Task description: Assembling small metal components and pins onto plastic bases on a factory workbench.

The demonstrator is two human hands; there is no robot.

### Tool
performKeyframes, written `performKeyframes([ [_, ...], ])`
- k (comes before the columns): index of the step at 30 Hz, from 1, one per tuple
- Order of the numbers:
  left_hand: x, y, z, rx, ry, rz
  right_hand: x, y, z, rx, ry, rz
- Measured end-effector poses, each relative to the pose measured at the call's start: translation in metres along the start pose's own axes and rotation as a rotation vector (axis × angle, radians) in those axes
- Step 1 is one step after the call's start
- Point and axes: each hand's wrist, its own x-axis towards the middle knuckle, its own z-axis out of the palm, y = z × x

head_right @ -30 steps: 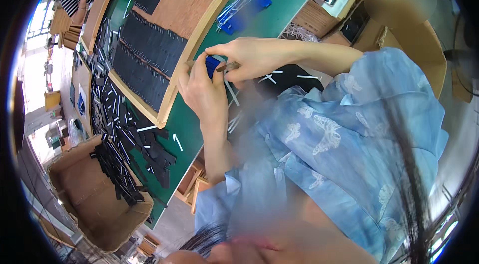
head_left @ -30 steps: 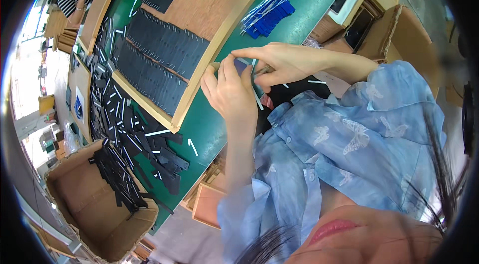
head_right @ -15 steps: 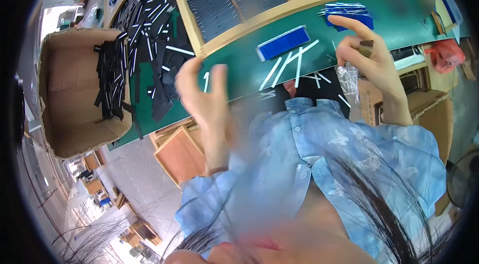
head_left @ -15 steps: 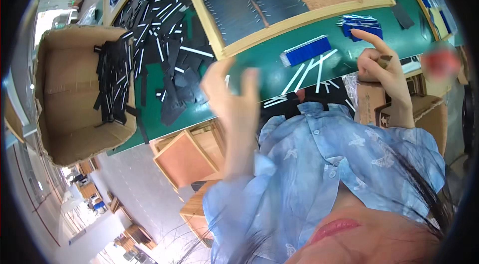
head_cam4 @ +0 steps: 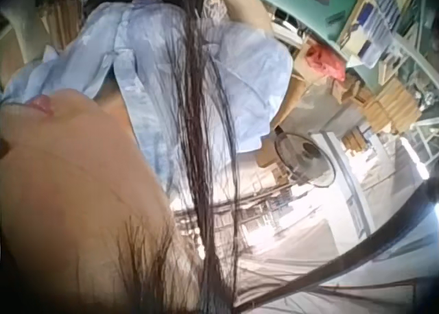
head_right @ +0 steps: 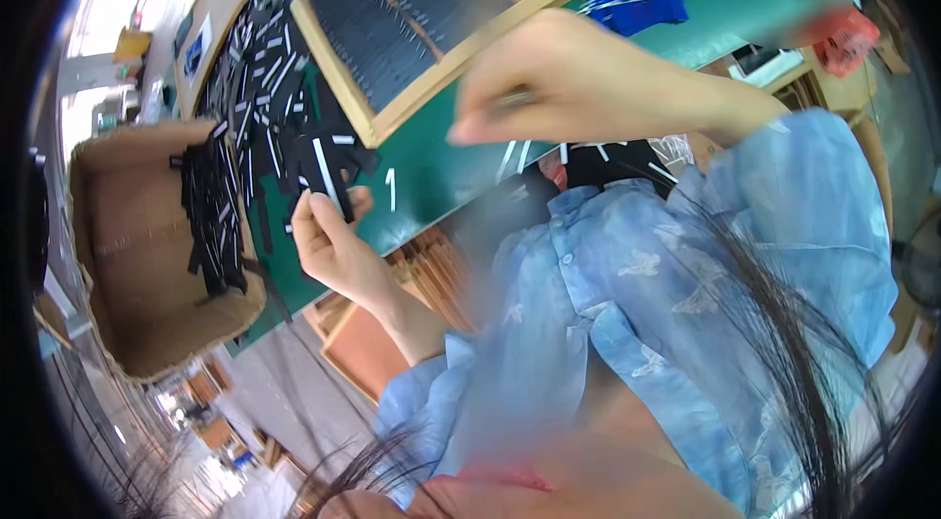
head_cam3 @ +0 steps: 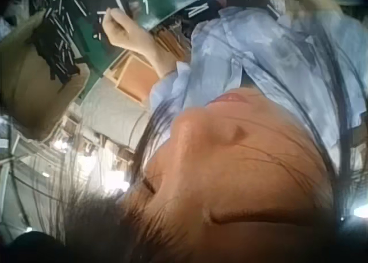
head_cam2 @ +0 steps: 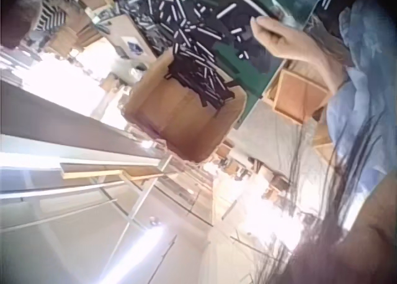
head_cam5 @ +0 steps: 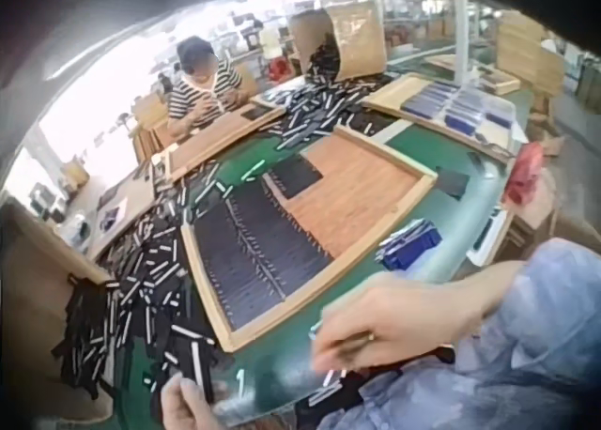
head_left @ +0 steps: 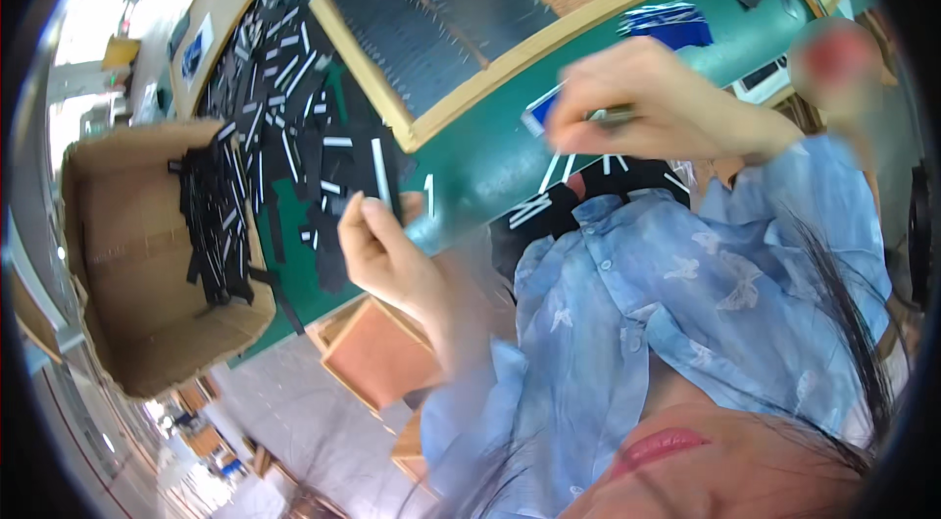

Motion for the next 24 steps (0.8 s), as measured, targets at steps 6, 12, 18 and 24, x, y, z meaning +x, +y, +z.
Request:
performKeyframes([
  [6,-0.034,0.01,0.065,-0.281,-0.445,-0.152,0.023,0.004,0.007,0.023,0.11,0.008],
  [12,-0.02,0.02,0.058,-0.209,-0.516,-0.096,0.024,0.003,-0.024,-0.258,-0.154,-0.005],
  [18,-0.023,0.021,0.063,-0.482,-0.559,-0.257,0.017,0.024,-0.009,-0.675,0.249,-0.472],
  [24,-0.033,0.023,0.076,-0.442,-0.505,-0.268,0.016,0.036,0.0,-0.84,0.39,-0.682],
])
